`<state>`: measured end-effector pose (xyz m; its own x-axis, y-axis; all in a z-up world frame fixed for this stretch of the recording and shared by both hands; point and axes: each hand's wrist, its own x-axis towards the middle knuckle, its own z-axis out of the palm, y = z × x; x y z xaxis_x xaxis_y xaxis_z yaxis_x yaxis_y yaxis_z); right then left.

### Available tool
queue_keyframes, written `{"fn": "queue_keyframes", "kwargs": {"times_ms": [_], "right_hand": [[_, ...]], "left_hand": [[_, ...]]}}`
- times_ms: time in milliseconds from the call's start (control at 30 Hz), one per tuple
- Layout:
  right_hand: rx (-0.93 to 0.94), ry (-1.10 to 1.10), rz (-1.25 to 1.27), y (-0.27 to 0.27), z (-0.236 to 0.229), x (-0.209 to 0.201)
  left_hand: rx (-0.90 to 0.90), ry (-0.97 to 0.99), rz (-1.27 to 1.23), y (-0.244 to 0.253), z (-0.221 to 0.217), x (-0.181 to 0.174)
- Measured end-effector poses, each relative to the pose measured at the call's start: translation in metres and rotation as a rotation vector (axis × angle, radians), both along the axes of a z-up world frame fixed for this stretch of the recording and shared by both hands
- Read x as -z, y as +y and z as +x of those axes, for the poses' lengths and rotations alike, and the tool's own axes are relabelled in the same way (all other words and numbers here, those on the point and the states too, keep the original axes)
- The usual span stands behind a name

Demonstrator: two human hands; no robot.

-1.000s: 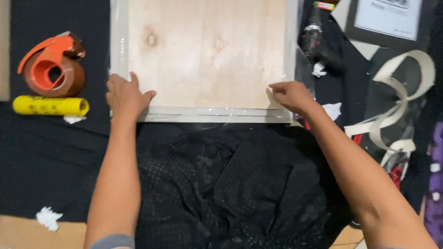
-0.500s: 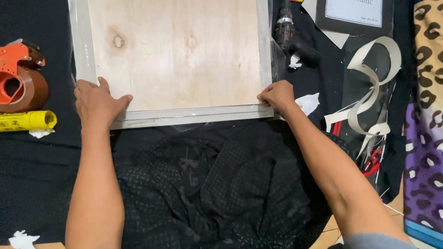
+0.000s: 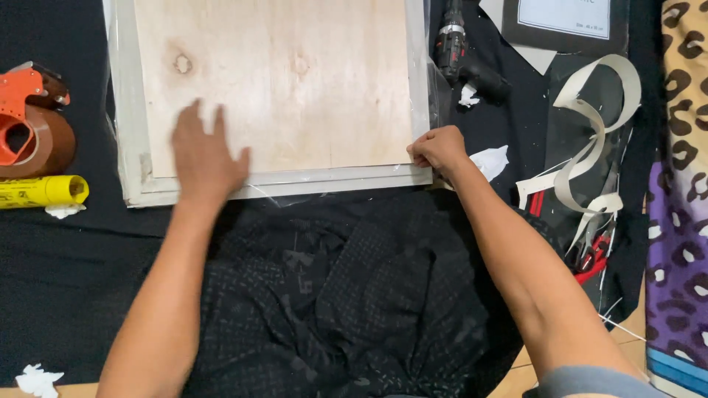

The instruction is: The person smooths a clear plastic sheet over the back of a wooden picture frame and then uses a red utility knife to cut the plastic along the frame edges. The person continues trimming the plastic around all four sides of the frame.

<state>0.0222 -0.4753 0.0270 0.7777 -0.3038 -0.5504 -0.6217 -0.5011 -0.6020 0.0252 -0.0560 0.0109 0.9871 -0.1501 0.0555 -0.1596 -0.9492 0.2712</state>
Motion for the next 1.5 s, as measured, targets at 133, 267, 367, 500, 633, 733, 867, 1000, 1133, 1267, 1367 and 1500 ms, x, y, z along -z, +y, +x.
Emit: {"fn": "queue_keyframes", "kwargs": {"times_ms": [133, 267, 367, 500, 633, 733, 867, 1000, 1133, 1267, 1367, 1500], "right_hand": [[-0.022, 0.014, 0.108, -0.015, 0.004, 0.008], [-0.110, 0.111, 0.147, -0.026, -0.001, -0.003], [-0.271, 0.104, 0.019, -0.043, -0.003, 0.023], [-0.436, 0.015, -0.321, -0.054, 0.005, 0.077], [-0.397, 0.013, -0.232, -0.047, 0.001, 0.081], [-0.370, -0.023, -0.188, -0.050, 0.016, 0.092], [-0.354, -0.013, -0.210, -0.049, 0.018, 0.117], [-0.352, -0.025, -0.163, -0.051, 0.018, 0.092], [-0.363, 0.011, -0.138, -0.049, 0.011, 0.063], [-0.386, 0.030, -0.149, -0.047, 0.012, 0.055], [-0.372, 0.010, -0.168, -0.047, 0.013, 0.056], [-0.371, 0.007, -0.162, -0.044, 0.007, 0.047]], "left_hand": [[0.419, -0.137, -0.211, -0.128, -0.004, 0.044], [0.530, -0.010, -0.128, -0.223, -0.006, 0.059], [0.608, 0.012, 0.039, -0.247, -0.001, 0.063], [0.722, -0.073, 0.141, -0.243, -0.001, 0.073], [0.784, 0.090, 0.334, -0.245, 0.001, 0.039], [0.776, 0.134, 0.370, -0.249, 0.013, 0.036], [0.788, 0.083, 0.455, -0.249, 0.002, 0.039], [0.814, 0.186, 0.526, -0.253, 0.000, 0.022], [0.798, 0.339, 0.507, -0.257, -0.002, -0.010], [0.803, 0.326, 0.513, -0.257, 0.000, -0.015], [0.792, 0.332, 0.498, -0.258, 0.001, -0.017], [0.782, 0.354, 0.479, -0.258, 0.001, -0.016]]}}
